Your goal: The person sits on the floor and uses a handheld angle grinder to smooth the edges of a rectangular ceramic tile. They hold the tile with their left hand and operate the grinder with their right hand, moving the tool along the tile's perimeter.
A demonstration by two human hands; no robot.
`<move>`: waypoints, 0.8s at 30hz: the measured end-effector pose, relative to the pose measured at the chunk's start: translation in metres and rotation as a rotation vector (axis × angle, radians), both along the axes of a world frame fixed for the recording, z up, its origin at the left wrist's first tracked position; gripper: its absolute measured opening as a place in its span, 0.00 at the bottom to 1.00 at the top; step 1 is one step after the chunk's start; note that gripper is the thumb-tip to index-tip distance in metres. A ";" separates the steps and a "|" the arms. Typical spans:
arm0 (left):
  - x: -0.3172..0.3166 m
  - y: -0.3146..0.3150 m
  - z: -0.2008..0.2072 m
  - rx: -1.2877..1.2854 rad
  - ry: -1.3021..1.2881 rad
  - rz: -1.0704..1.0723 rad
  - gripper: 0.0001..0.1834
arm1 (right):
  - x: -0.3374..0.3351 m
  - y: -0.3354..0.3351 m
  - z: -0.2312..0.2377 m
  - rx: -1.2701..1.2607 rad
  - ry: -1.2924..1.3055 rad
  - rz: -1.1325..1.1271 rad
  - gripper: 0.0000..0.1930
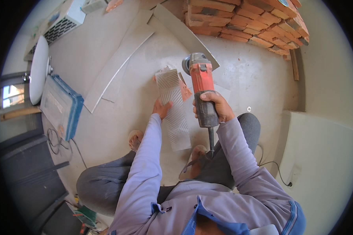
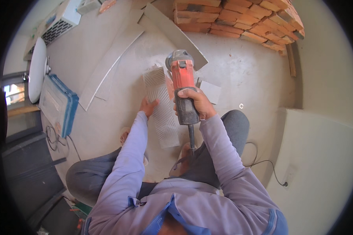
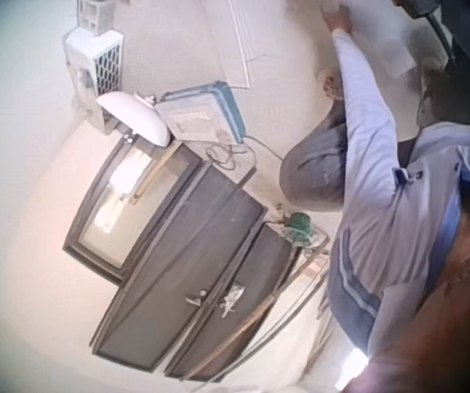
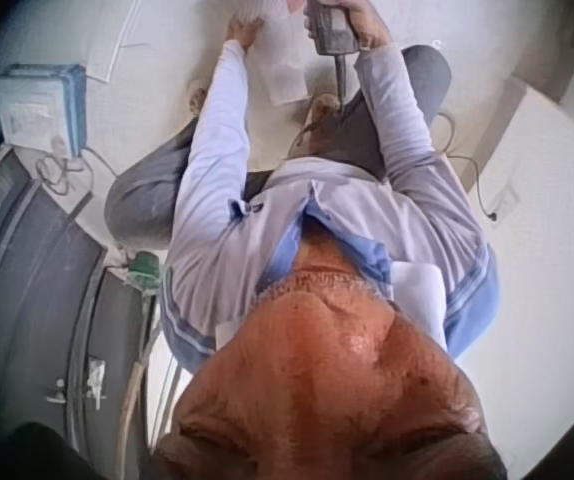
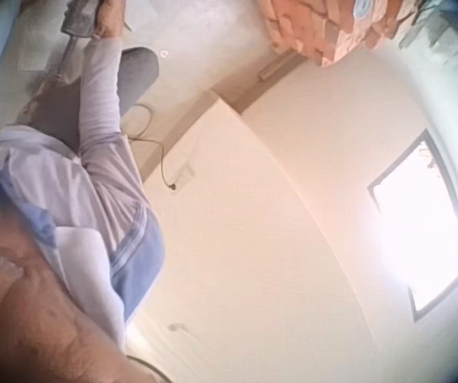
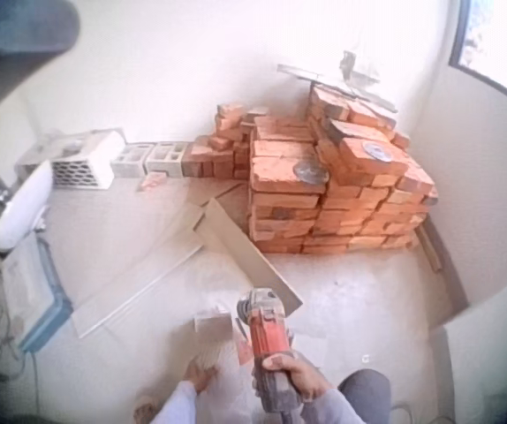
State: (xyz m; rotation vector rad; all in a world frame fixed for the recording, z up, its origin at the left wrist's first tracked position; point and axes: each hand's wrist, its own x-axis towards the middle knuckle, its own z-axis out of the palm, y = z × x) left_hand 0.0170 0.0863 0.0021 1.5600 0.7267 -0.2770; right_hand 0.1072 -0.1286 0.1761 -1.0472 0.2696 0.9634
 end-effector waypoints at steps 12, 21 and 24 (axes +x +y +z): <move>-0.022 -0.010 -0.062 0.192 0.012 0.007 0.58 | 0.000 0.048 -0.046 -0.199 0.103 0.196 0.19; -0.012 -0.055 -0.023 0.552 0.171 0.077 0.72 | 0.003 0.082 -0.064 -0.276 0.034 0.243 0.18; -0.014 -0.060 -0.037 0.509 0.208 0.138 0.69 | 0.000 0.092 -0.064 -0.287 0.031 0.253 0.18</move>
